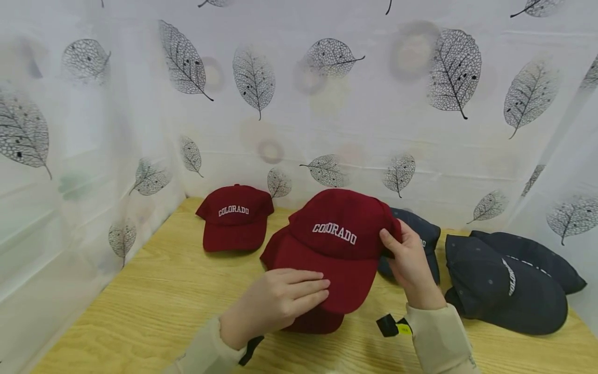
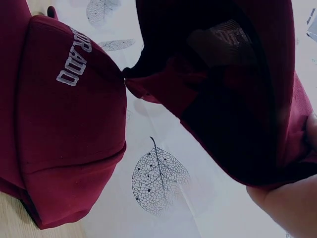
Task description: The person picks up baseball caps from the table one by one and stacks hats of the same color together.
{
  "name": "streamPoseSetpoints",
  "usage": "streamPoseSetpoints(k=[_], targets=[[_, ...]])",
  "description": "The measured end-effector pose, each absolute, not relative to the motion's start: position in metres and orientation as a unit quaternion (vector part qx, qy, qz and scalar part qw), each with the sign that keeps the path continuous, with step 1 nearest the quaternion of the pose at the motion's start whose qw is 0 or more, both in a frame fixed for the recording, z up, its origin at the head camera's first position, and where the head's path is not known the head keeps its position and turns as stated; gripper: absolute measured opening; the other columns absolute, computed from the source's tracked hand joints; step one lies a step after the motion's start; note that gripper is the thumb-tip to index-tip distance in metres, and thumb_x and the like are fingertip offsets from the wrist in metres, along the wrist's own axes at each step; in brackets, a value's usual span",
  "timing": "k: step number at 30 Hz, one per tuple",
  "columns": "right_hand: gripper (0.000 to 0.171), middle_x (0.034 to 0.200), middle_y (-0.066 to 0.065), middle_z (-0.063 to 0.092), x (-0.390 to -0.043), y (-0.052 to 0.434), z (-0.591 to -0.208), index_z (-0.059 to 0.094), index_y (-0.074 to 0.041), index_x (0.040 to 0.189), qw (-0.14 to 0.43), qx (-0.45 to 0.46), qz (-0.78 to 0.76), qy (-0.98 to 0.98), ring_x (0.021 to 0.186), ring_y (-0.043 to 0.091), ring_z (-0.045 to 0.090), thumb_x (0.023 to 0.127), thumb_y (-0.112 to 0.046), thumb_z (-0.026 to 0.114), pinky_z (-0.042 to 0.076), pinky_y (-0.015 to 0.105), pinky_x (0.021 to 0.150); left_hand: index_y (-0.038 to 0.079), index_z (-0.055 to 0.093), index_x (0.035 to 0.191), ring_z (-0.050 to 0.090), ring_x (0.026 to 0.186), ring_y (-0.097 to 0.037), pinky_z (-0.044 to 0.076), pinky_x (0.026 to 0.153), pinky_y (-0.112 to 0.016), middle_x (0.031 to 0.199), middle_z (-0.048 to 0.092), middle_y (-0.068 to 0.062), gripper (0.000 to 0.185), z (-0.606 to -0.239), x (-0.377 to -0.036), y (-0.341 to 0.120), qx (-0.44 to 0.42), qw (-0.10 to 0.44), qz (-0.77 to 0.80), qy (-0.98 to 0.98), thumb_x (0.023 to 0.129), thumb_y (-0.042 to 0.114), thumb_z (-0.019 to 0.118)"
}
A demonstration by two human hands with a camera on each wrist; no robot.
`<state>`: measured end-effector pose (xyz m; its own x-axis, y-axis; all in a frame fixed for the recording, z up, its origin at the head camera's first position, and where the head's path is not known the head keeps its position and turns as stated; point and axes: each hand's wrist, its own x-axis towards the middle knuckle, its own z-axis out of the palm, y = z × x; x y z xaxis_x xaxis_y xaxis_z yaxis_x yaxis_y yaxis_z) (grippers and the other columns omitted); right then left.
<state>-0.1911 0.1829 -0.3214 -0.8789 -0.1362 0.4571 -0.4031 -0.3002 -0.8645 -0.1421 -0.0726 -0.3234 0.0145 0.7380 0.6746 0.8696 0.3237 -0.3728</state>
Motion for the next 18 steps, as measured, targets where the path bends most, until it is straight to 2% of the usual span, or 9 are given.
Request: streamPoseSetpoints(k=[5, 8, 18], targets=[[0.020, 0.089, 0.002, 0.058, -0.191, 0.181, -0.322, 0.058, -0.011, 0.097, 0.102, 0.245, 0.765, -0.587, 0.084, 0.012, 0.056, 0.090, 0.002, 0.044, 0.046, 0.022, 0.070, 0.011, 0.070, 0.088, 0.059, 0.093, -0.011, 0.042, 0.083, -0.021, 0.095, 0.065, 0.000, 0.018, -0.326, -0.144, -0.072, -0.581, 0.387, -0.100, -0.709, 0.085, 0.024, 0.057], [0.020, 0.089, 0.002, 0.057, -0.190, 0.180, -0.321, 0.058, -0.011, 0.097, 0.105, 0.255, 0.759, -0.589, 0.084, 0.012, 0.056, 0.090, 0.002, 0.045, 0.046, 0.022, 0.070, 0.009, 0.069, 0.085, 0.060, 0.088, -0.010, 0.044, 0.080, -0.021, 0.091, 0.066, -0.001, 0.021, -0.326, -0.148, -0.075, -0.584, 0.375, -0.143, -0.705, 0.080, 0.029, 0.064], [0.020, 0.091, 0.003, 0.057, -0.189, 0.181, -0.321, 0.059, -0.010, 0.098, 0.096, 0.260, 0.757, -0.592, 0.085, 0.012, 0.055, 0.090, 0.002, 0.044, 0.046, 0.023, 0.071, 0.007, 0.068, 0.080, 0.060, 0.079, -0.009, 0.046, 0.072, -0.020, 0.085, 0.065, -0.001, 0.022, -0.329, -0.165, -0.091, -0.535, 0.357, -0.252, -0.723, 0.089, 0.021, 0.053]])
